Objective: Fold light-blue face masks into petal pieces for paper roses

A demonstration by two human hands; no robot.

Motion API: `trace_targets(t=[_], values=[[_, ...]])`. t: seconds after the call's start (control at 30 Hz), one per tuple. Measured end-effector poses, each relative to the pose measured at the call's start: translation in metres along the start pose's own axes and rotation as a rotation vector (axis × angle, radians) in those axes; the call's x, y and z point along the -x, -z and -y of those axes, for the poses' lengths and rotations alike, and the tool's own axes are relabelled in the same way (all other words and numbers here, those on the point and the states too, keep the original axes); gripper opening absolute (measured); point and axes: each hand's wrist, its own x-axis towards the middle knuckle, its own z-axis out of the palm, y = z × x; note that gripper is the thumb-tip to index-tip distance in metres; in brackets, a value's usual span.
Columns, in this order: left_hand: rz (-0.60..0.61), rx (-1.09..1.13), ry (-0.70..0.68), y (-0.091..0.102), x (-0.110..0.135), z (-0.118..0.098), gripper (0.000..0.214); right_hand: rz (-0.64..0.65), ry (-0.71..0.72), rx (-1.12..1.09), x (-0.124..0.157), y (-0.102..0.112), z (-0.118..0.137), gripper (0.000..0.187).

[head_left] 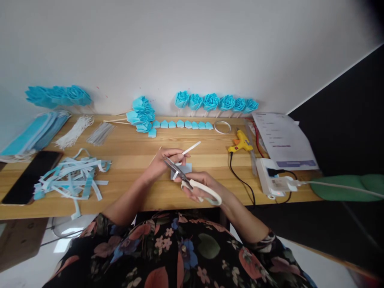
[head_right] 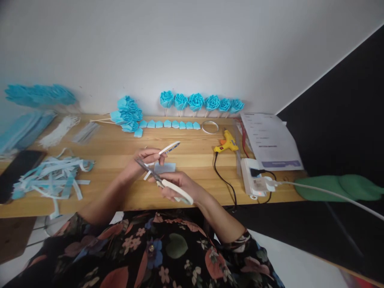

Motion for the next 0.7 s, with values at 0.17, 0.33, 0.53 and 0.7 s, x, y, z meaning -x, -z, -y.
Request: trace_targets(t=[0.17, 0.33, 0.53, 0.7], values=[[-0.119, 0.14, -0.072, 0.0, -0.005, -0.002, 0.034, -0.074, 0.039, 0.041, 0.009, 0.005, 0.001, 0.071], [-0.107, 0.253, -0.1, -0.002, -0.008, -0.004, 0.042, -0.076, 0.023, 0.025, 0.019, 0.015, 0.005, 0.07], [-0.058, 0.268, -0.077, -0.003, -0.008, 0.002, 0.055, -0.069, 0.014, 0.026, 0.021, 0.012, 0.007, 0.068], [0.028, 0.227, -0.088, -0.002, -0.007, 0.006, 0.057, -0.04, 0.012, 0.047, 0.018, 0.014, 0.006, 0.064]])
